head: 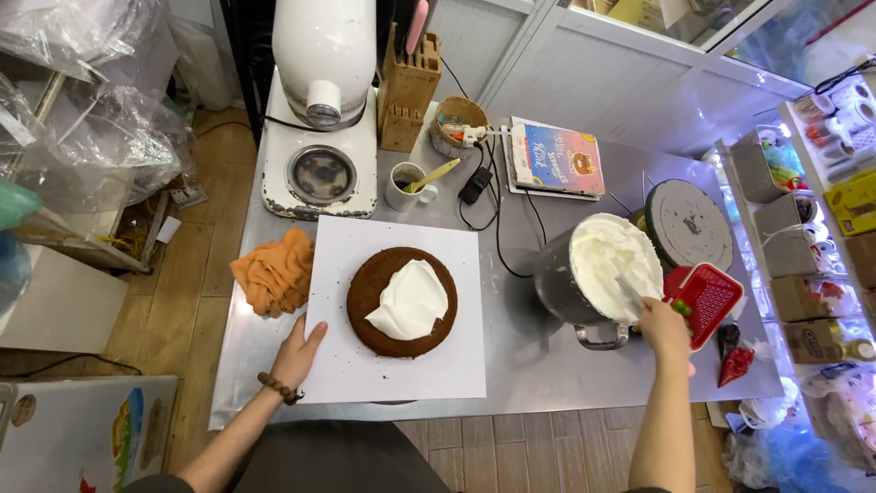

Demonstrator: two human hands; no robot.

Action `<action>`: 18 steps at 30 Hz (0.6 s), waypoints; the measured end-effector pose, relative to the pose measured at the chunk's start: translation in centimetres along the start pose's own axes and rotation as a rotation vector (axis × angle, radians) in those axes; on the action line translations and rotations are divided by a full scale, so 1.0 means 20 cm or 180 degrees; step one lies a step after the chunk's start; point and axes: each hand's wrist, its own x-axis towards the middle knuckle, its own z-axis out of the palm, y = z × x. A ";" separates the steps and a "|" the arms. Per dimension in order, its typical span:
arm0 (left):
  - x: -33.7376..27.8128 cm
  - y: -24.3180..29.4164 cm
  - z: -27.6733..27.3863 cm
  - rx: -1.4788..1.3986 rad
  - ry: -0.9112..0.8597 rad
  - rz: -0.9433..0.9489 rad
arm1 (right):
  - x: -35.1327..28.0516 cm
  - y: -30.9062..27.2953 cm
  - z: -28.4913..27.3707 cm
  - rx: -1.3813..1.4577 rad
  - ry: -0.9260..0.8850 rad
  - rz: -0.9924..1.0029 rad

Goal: The person spreads white cream on a chocolate cake layer with a spatula, places a second cake layer on top, spreads more cream over it, then carries the cake board to a refrigerator and places the cake inside. They then handle a red basket with a phone and tidy items on a shelf.

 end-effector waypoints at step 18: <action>0.09 -0.05 0.01 0.0003 -0.0001 0.0124 | -0.37 -0.15 -0.01 0.4237 -0.0582 -0.0028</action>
